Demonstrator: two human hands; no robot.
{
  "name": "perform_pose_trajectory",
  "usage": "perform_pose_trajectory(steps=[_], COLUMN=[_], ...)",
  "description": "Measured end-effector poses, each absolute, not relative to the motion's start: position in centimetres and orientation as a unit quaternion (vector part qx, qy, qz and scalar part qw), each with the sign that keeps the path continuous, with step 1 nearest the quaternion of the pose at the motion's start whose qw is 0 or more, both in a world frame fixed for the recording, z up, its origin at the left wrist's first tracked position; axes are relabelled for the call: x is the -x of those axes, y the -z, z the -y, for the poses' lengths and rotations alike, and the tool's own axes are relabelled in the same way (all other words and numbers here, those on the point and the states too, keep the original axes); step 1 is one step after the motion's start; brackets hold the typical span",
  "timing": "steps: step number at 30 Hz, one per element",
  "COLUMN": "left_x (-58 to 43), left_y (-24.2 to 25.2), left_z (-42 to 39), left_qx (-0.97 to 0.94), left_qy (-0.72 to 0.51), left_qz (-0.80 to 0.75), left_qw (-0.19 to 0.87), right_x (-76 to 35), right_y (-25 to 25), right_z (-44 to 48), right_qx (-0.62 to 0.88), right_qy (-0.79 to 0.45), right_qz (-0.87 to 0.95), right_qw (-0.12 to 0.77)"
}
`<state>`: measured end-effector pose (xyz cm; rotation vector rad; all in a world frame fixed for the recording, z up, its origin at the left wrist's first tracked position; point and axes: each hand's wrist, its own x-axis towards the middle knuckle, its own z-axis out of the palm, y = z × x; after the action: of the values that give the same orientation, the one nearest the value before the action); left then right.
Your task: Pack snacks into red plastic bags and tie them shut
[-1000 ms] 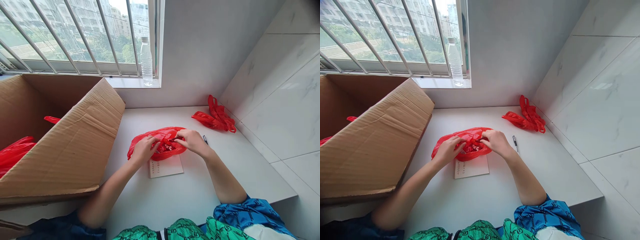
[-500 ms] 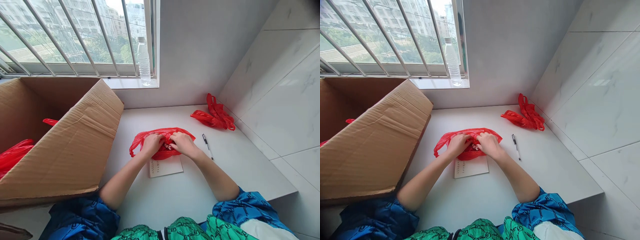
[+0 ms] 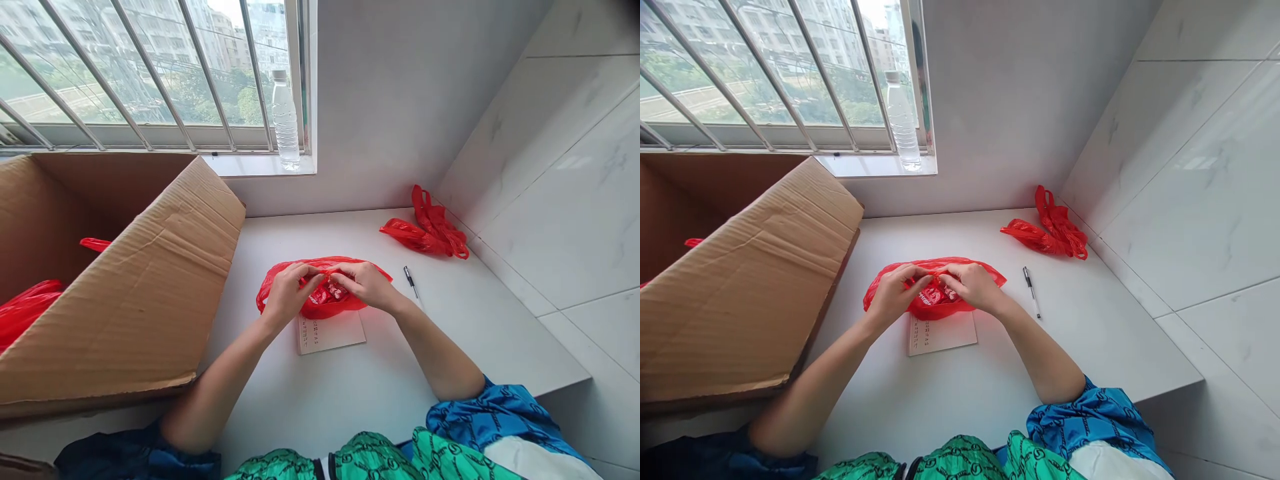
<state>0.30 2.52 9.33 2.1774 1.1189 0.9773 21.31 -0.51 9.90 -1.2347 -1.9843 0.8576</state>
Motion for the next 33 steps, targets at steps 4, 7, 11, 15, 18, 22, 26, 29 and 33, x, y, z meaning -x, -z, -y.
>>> perform_pose_trajectory(steps=[4, 7, 11, 15, 18, 22, 26, 29, 33], left_x=[-0.1, 0.1, 0.6, 1.1, 1.1, 1.1, 1.2, 1.3, 1.7], left_y=[-9.7, -9.6, -9.1, -8.9, -8.8, -8.5, -8.2, -8.3, -8.1], left_z=[-2.5, -2.6, -3.3, -3.5, -3.4, -3.4, -3.6, -3.5, -3.1], left_qx=[-0.801, -0.816, -0.835, -0.84, -0.857, -0.865, -0.88, -0.89, -0.89], left_qy=[-0.344, -0.303, -0.166, -0.051, 0.007, 0.035, 0.031, -0.025, -0.135], left_qz=[-0.409, -0.427, -0.504, -0.533, -0.51, -0.498, -0.47, -0.442, -0.396], left_qw=[0.271, 0.247, 0.144, 0.085, 0.072, 0.051, 0.064, 0.107, 0.184], right_x=[-21.7, -21.7, -21.9, -21.8, -21.2, -20.2, -19.6, -19.8, -20.3], right_y=[-9.9, -9.8, -9.4, -8.5, -8.1, -7.8, -7.5, -7.4, -7.7], right_z=[0.3, 0.1, -0.2, -0.4, -0.1, 0.5, 0.6, 0.5, 0.2], right_qx=[0.432, 0.436, 0.575, 0.643, 0.611, 0.547, 0.561, 0.555, 0.52], right_qy=[-0.479, -0.455, -0.214, -0.045, -0.046, -0.147, -0.203, -0.232, -0.253], right_qz=[0.692, 0.71, 0.759, 0.755, 0.782, 0.816, 0.798, 0.792, 0.799], right_qw=[0.325, 0.313, 0.215, 0.12, 0.119, 0.113, 0.086, 0.102, 0.166])
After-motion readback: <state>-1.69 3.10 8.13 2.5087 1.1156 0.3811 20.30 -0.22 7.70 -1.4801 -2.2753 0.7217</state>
